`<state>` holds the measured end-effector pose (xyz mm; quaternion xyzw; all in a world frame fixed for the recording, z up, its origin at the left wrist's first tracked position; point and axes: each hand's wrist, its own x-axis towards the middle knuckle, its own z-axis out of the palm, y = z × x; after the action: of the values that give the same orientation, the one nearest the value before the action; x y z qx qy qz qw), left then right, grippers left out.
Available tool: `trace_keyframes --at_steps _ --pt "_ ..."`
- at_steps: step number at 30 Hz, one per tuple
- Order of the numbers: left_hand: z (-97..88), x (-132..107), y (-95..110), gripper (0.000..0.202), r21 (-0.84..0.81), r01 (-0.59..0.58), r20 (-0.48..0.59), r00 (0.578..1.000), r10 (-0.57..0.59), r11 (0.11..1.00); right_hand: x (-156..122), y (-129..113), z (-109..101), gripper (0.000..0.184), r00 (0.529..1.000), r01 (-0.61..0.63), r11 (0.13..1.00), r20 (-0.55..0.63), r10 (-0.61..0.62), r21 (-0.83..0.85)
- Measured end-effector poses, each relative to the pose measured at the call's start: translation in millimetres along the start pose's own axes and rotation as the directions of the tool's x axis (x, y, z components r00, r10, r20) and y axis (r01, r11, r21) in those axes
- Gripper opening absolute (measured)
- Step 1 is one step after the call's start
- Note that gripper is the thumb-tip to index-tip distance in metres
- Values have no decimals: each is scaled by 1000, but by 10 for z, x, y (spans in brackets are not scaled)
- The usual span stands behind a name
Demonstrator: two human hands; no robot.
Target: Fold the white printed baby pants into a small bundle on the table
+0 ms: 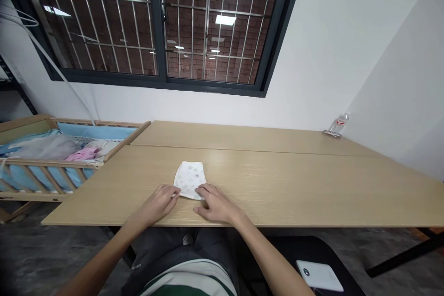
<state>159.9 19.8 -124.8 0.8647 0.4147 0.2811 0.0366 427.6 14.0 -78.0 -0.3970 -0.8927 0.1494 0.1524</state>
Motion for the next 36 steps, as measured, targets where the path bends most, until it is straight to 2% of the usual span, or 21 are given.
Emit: trace_keyframes --at_steps 2,5,9,13,16,20,23,29,32,36 --pt "-56 -30 47 22 -138 63 4 998 -63 988 -50 -27 11 55 1000 16 1000 -12 -16 23" --pt "-151 -60 91 27 -309 172 49 985 -165 936 -86 -32 49 38 996 46 997 -80 -41 66" --pt "-241 -47 40 31 -447 243 123 970 -210 861 -39 -48 36 27 992 1 985 -121 20 174" --pt "-303 6 -79 36 -481 291 183 956 -229 827 97 -32 -8 23 983 -49 961 -159 95 271" --pt "-349 85 -120 46 -497 285 234 953 -190 819 231 72 27 22 955 -106 950 -237 180 294" --pt "-308 261 -157 41 -554 264 177 964 -198 789 411 288 145 28 907 -173 914 -302 293 368" --pt "-193 408 -230 42 -529 314 104 946 -308 788 535 428 236 30 868 -190 878 -342 359 439" --pt "49 568 -385 28 -297 478 1 866 -501 826 728 564 357 30 775 -278 798 -366 516 535" --pt "128 555 -406 23 -196 524 -28 842 -539 829 770 598 388 33 733 -337 786 -379 565 519" --pt "141 519 -343 25 -115 540 -87 831 -550 834 735 556 384 42 715 -370 806 -412 565 463"
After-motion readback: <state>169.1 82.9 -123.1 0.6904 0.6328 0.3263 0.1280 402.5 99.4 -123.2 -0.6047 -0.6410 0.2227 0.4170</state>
